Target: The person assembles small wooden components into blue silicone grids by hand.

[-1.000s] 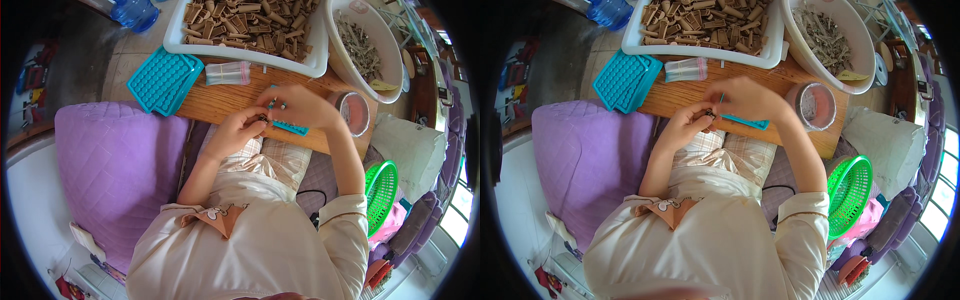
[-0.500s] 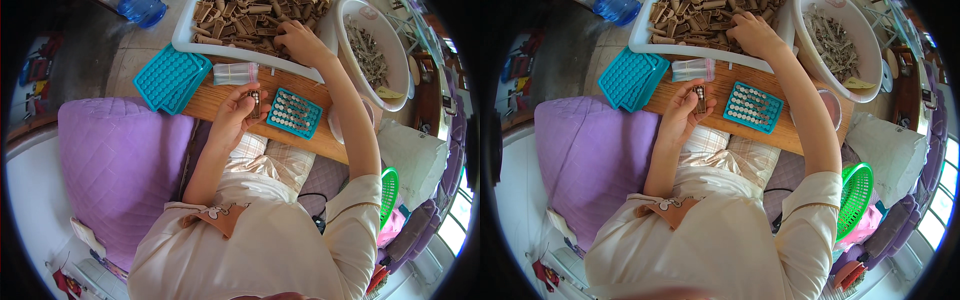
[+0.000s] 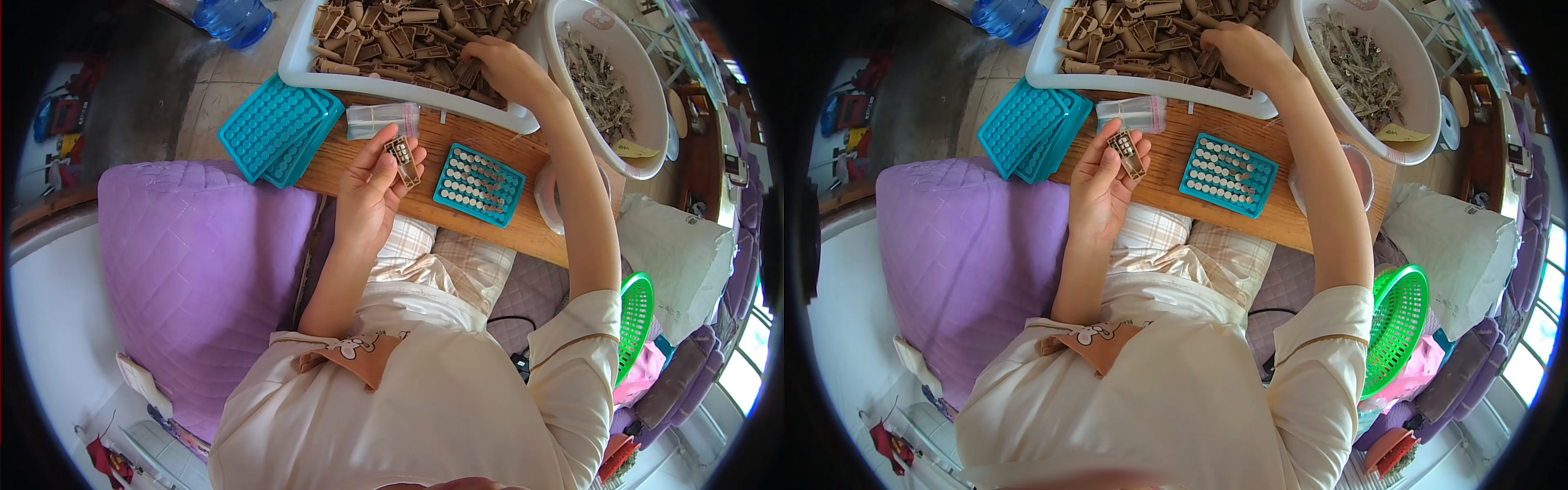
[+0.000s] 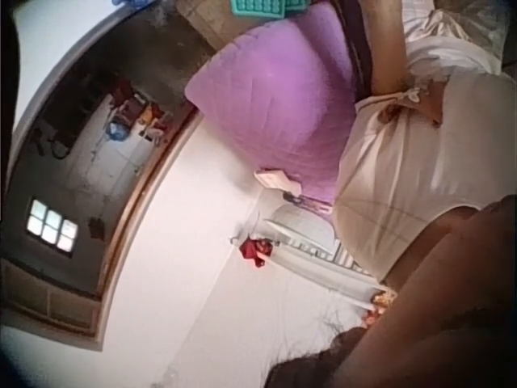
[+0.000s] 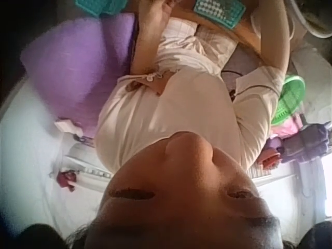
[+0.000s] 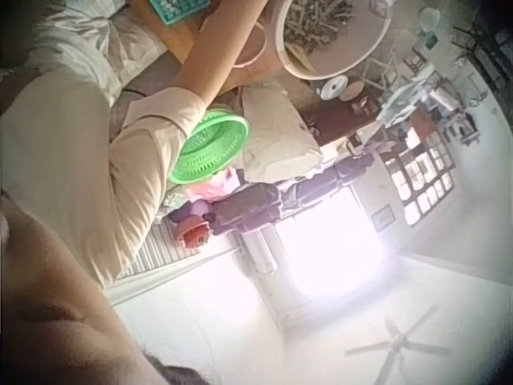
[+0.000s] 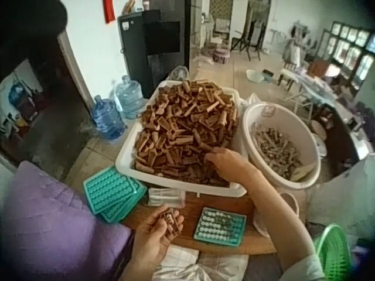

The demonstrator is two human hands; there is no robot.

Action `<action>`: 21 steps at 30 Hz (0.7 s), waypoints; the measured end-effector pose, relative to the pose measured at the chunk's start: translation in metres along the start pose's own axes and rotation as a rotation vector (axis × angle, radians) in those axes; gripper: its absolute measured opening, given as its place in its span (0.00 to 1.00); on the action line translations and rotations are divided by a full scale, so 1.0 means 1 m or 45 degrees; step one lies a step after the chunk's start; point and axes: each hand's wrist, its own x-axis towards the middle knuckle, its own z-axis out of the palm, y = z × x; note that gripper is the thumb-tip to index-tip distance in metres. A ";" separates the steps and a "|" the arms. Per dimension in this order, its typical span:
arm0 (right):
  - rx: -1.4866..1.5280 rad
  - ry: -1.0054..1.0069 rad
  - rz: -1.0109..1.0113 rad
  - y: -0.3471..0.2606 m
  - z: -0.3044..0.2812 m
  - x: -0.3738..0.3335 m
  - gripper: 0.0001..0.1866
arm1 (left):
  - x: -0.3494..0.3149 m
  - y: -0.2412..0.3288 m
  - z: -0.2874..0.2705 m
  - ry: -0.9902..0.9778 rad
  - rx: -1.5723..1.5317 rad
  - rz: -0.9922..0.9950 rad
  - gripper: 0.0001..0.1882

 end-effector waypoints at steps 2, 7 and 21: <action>-0.076 -0.036 0.017 -0.003 0.001 -0.001 0.14 | -0.001 0.000 0.001 -0.018 -0.011 0.004 0.19; -0.306 0.040 -0.223 -0.012 0.009 -0.001 0.19 | -0.002 0.000 0.005 -0.045 -0.023 0.006 0.18; -0.085 -0.280 0.019 -0.007 -0.005 0.007 0.07 | -0.006 0.000 0.007 -0.074 -0.039 -0.042 0.18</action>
